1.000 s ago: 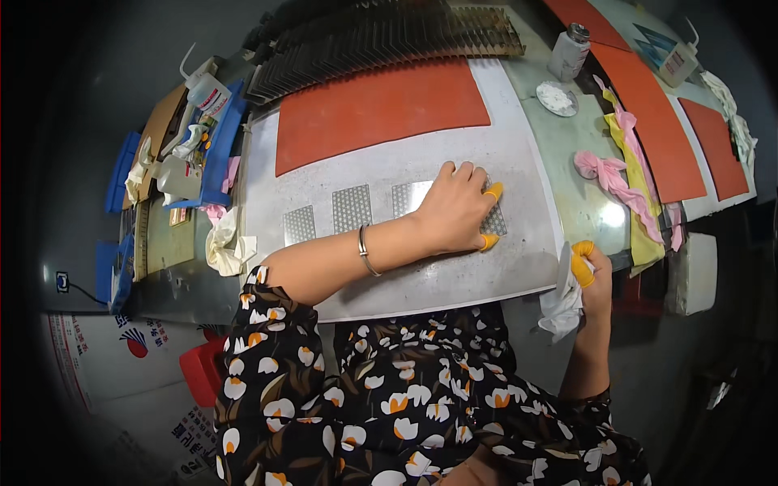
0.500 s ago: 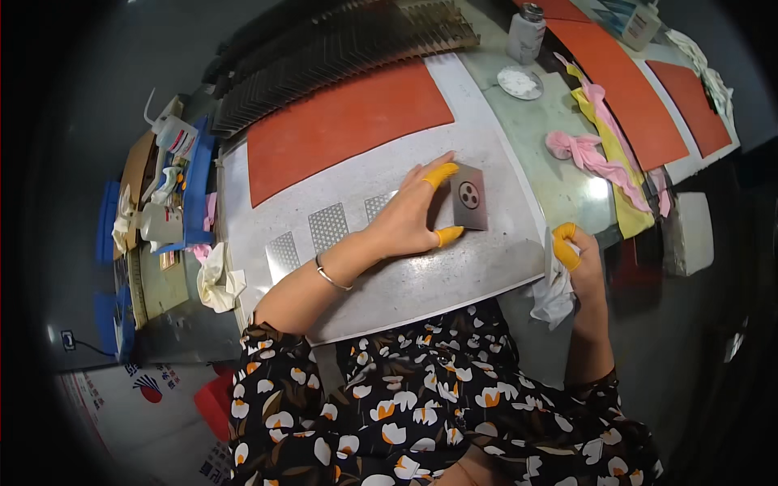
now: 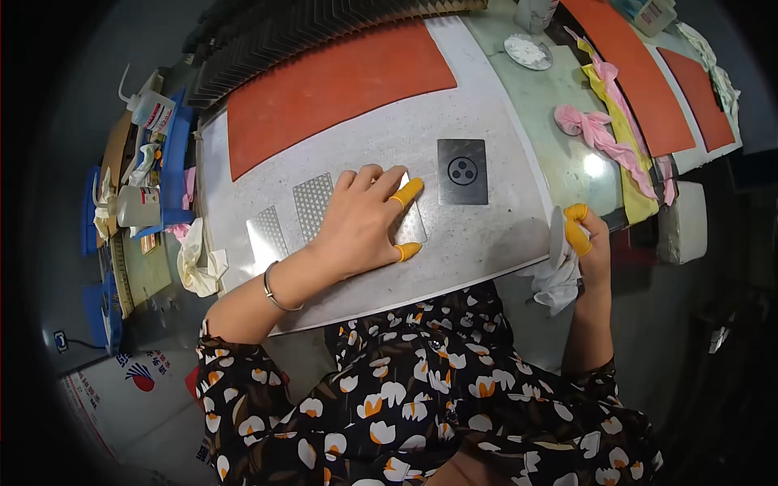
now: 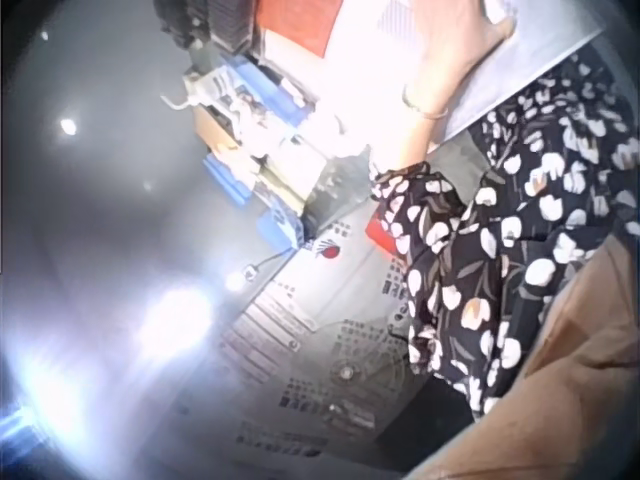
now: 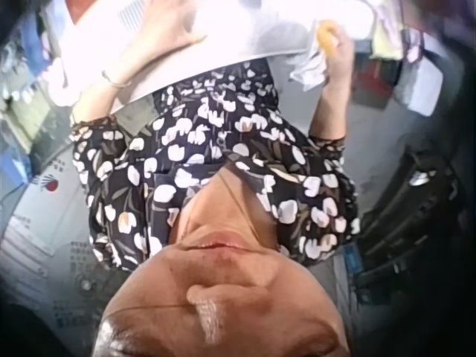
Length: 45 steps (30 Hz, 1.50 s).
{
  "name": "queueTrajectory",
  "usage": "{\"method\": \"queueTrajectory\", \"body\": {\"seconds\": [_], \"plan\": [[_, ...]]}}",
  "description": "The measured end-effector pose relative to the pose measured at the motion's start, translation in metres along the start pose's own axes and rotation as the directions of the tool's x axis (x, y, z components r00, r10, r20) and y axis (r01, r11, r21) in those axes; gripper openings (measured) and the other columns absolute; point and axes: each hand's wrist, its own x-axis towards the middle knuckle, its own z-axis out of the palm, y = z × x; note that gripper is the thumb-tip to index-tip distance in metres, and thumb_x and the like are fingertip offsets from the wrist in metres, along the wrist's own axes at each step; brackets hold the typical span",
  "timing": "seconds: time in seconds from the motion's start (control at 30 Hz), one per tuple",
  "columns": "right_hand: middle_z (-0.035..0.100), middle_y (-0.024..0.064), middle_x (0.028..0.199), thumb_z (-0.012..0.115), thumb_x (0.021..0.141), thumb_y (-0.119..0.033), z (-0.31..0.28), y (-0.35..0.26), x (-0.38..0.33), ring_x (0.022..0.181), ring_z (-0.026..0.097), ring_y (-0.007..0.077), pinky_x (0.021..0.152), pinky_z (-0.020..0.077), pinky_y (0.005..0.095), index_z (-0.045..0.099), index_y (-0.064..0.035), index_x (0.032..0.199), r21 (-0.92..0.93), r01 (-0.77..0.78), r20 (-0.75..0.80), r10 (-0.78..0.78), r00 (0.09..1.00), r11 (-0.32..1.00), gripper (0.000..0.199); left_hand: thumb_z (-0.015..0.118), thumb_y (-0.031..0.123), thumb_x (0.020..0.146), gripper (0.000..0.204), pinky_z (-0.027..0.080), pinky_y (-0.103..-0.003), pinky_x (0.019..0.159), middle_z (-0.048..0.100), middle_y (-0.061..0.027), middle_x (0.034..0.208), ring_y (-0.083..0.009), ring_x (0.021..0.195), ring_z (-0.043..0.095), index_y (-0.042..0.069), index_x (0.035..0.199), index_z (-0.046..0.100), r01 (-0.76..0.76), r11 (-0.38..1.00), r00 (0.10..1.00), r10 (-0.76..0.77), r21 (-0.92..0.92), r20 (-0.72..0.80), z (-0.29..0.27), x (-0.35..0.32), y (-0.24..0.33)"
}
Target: The person wipes a metallic work surface and several small square metal plates using a white cloth and a liquid from a squeeze bottle. They repeatedly apply liquid and wipe the plates and the surrounding area, occasionally picking up and repositioning the plates.
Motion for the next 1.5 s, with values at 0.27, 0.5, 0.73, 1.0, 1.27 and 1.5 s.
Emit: {"method": "queueTrajectory", "body": {"seconds": [0.27,0.5,0.73,1.0,1.27,1.5], "plan": [[0.049,-0.0047,0.070,0.060,0.083,-0.016,0.000,-0.005,0.002,0.063,0.040,0.0021,0.057,0.0308,0.0177,0.055,-0.0021,0.082,-0.072,0.013,0.026,-0.011,1.000,0.997,0.015,0.079,0.029,0.060,0.087,0.032,-0.041,0.103,0.035,-0.0193,0.134,-0.0344,0.125,0.035,0.003,0.130,0.035,-0.007,0.891,0.965,-0.112,-0.453,-0.236,0.006,-0.013,-0.035],[0.049,-0.0044,0.070,0.060,0.083,-0.015,-0.002,-0.003,0.001,0.063,0.040,0.0023,0.056,0.0303,0.0176,0.055,-0.0021,0.081,-0.067,-0.002,0.001,0.002,1.000,0.998,0.014,0.084,0.038,0.049,0.109,0.018,-0.049,0.106,0.027,-0.0189,0.137,-0.0337,0.126,0.029,0.001,0.134,0.027,0.357,0.933,0.932,-0.353,-0.043,0.080,-0.003,-0.063,-0.062],[0.050,-0.0033,0.072,0.059,0.081,-0.014,-0.001,-0.003,0.000,0.067,0.043,0.0044,0.062,0.0334,0.0194,0.056,-0.0011,0.081,-0.125,-0.009,-0.018,0.007,1.000,0.992,0.013,0.081,0.035,0.052,0.093,0.031,-0.041,0.091,0.044,-0.0135,0.119,-0.0307,0.105,0.042,0.007,0.130,0.040,0.264,0.964,0.964,-0.264,-0.019,-0.002,-0.008,-0.075,-0.060],[0.052,-0.0023,0.078,0.055,0.085,-0.013,-0.010,0.007,0.001,0.073,0.045,0.0058,0.068,0.0355,0.0200,0.055,-0.0007,0.084,-0.063,-0.033,-0.007,0.032,0.999,0.997,0.013,0.074,0.041,0.057,0.067,0.034,-0.040,0.087,0.051,-0.0122,0.105,-0.0268,0.098,0.047,0.005,0.110,0.056,0.247,0.949,0.969,-0.239,0.196,-0.060,-0.016,-0.074,-0.043],[0.055,-0.0020,0.078,0.056,0.086,-0.014,-0.004,0.003,0.001,0.072,0.048,0.0055,0.067,0.0382,0.0197,0.056,-0.0014,0.085,0.014,-0.042,-0.024,0.042,0.999,0.999,0.013,0.077,0.033,0.059,0.077,0.037,-0.041,0.094,0.046,-0.0221,0.115,-0.0355,0.109,0.045,-0.006,0.117,0.044,0.221,0.938,0.944,-0.275,-0.265,-0.184,-0.026,-0.071,-0.044],[0.053,-0.0028,0.076,0.054,0.087,-0.015,-0.004,0.001,0.003,0.068,0.046,0.0046,0.063,0.0367,0.0194,0.055,-0.0019,0.084,0.001,-0.073,-0.001,0.073,0.997,0.997,0.013,0.083,0.028,0.054,0.102,0.024,-0.043,0.106,0.032,-0.0184,0.135,-0.0344,0.125,0.032,0.005,0.136,0.027,0.317,0.911,0.934,-0.348,-0.263,-0.084,-0.002,-0.119,-0.079]]}}
